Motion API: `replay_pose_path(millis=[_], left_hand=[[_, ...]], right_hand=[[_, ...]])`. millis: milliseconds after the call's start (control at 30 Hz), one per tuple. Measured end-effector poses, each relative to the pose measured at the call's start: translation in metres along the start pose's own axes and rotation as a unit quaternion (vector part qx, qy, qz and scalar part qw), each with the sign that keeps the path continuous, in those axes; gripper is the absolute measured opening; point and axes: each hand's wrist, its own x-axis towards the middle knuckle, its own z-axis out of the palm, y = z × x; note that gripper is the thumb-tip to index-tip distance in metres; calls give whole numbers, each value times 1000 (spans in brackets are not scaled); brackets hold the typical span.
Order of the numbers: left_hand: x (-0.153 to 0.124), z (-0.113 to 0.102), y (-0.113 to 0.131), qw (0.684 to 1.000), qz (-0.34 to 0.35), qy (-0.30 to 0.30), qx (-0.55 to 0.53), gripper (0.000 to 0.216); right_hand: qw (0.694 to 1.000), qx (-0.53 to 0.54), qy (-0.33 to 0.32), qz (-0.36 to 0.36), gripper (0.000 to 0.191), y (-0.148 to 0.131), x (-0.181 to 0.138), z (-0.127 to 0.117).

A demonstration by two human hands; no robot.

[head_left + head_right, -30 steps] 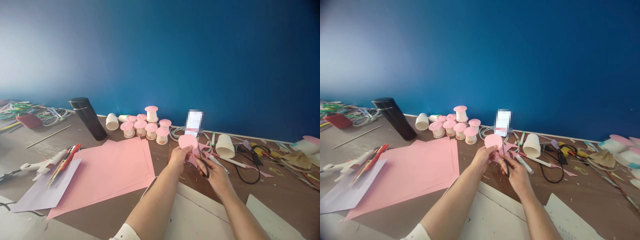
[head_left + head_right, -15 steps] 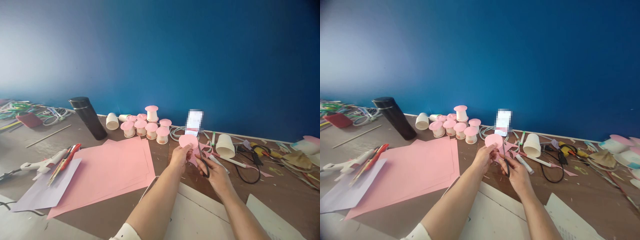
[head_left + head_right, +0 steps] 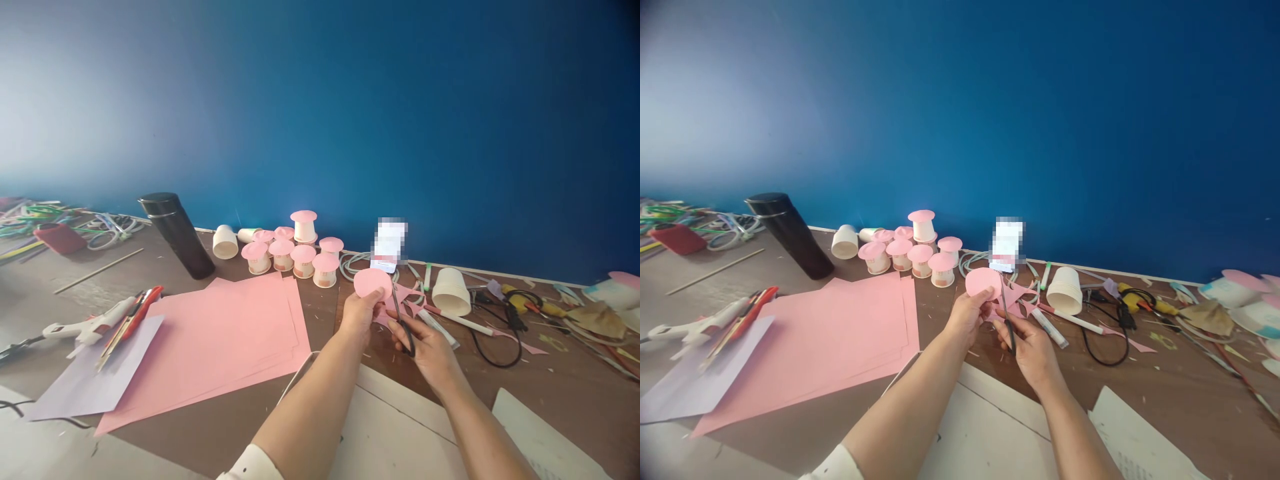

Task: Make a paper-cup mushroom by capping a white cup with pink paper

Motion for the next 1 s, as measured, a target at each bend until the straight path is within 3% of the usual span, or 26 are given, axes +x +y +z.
replay_pose_path(millis=[300, 1000], left_hand=[[1, -1, -1, 998, 3, -8, 70, 30], [1, -3, 1, 998, 10, -13, 65, 37]], right_hand=[[1000, 4, 22, 8, 57, -4, -1, -1], [1000, 3, 12, -21, 50, -1, 0, -3]])
